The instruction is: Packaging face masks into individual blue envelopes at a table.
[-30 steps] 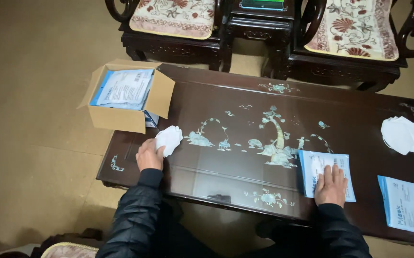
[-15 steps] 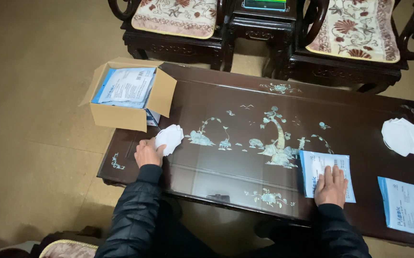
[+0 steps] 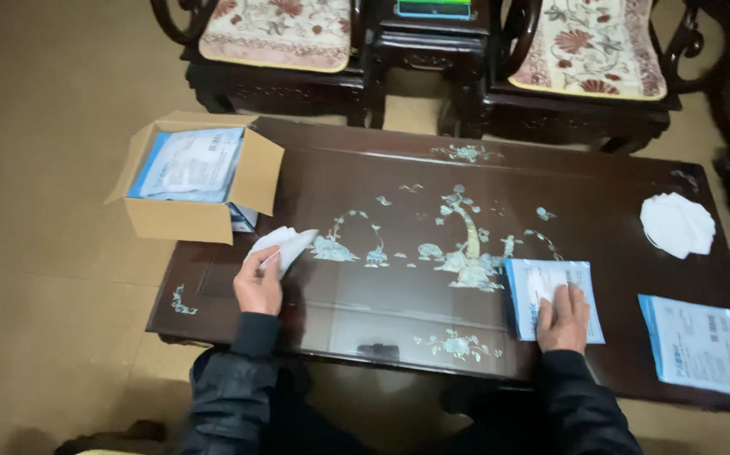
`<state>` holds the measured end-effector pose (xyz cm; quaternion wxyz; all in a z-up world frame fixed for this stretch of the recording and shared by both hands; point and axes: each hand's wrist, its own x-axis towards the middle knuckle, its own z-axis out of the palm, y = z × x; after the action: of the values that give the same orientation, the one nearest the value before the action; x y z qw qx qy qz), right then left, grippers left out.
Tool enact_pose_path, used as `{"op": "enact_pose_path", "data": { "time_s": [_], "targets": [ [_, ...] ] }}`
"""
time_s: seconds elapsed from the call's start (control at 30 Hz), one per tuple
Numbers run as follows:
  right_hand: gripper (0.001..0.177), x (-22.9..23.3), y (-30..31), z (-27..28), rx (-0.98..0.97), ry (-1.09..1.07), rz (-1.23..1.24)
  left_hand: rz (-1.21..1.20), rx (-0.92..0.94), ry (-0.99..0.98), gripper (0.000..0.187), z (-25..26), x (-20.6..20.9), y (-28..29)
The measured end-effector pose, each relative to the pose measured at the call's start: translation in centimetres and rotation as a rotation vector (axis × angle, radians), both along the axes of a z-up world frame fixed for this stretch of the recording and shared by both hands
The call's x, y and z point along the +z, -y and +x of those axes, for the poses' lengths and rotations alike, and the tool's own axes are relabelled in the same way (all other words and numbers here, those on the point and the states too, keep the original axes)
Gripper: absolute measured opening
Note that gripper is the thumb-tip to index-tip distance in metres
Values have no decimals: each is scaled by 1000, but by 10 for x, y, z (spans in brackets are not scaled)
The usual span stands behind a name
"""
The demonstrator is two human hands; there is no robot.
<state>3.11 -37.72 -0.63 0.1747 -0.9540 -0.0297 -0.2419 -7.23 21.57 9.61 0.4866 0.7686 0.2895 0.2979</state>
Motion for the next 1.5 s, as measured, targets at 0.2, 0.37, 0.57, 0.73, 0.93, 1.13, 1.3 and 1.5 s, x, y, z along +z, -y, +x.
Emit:
{"op": "enact_pose_path", "data": {
  "time_s": [0.2,0.37,0.57,0.73,0.93,1.13,1.3,1.5],
  "targets": [
    [56,42,-44,-10,-16,264,238,-420,-136,-190,29,33,-59,107],
    [29,164,-188,-37,8,-504,1218,-799,-355,-232,34,53,-55,190],
    [15,53,-216,-8,65,-790,1441,-1109,-404,-236,44,66,-49,215],
    [22,18,-208,-1,3,-869,1418,-991,-389,-382,43,71,-73,220],
    [10,40,-220,-6,23,-882,1436,-976,-402,-424,56,71,-82,218],
    [10,64,-219,-14,56,-921,1377,-1124,-490,-338,37,67,-79,211],
    [9,64,-217,-16,99,-916,1391,-1168,-525,-328,32,68,-87,211],
    [25,71,-201,-6,52,-1038,1627,-1110,-565,-278,17,66,-89,205]
  ]
}}
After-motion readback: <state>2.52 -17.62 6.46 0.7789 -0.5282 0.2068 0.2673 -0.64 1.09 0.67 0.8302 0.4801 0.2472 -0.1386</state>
